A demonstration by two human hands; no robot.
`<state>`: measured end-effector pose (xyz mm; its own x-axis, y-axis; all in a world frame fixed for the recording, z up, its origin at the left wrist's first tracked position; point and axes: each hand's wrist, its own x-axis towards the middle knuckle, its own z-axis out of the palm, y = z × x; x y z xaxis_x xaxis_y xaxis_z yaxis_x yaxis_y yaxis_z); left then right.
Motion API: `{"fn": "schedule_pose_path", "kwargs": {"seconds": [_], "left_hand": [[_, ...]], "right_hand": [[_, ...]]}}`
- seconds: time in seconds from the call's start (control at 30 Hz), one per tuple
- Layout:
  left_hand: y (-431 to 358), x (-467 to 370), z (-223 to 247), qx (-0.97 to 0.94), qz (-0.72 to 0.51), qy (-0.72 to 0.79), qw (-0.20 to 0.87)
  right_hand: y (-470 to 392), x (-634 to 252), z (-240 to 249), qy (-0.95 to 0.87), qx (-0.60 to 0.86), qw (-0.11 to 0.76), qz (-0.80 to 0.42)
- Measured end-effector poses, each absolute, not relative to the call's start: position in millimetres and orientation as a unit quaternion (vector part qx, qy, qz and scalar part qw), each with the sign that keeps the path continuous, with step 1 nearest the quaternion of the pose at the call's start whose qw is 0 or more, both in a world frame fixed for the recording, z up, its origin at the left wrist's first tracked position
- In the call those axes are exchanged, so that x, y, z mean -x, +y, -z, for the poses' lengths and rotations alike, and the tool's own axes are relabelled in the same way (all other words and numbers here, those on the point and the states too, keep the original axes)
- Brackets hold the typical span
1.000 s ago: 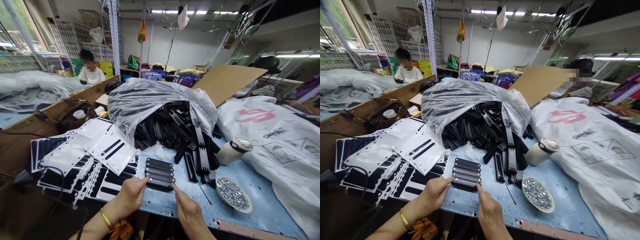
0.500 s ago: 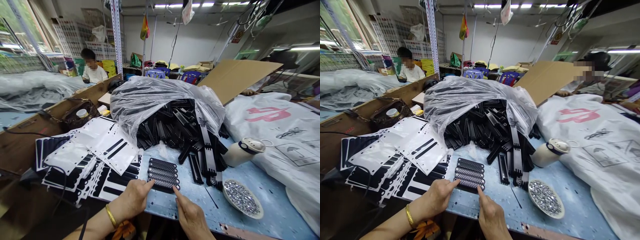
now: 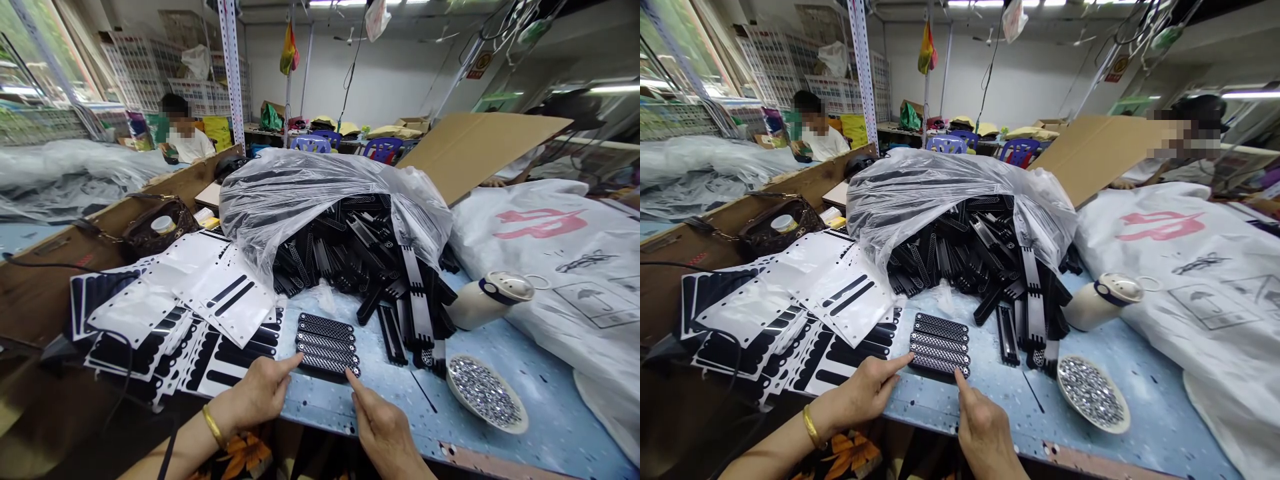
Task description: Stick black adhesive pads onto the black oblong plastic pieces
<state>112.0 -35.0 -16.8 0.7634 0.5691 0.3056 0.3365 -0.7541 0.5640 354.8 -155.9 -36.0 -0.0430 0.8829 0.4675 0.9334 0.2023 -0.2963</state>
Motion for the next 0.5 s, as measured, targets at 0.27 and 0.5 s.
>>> {"fn": "schedule_pose_path", "kwargs": {"seconds": [0.27,0.5], "left_hand": [[-33,-111,9,-0.921,-0.218,0.239,0.218],[-22,-111,9,-0.904,-0.225,0.250,0.263]], "right_hand": [[-156,-355,37,-0.713,0.641,0.282,0.036],[-156,-356,35,-0.725,0.634,0.266,0.044]]}}
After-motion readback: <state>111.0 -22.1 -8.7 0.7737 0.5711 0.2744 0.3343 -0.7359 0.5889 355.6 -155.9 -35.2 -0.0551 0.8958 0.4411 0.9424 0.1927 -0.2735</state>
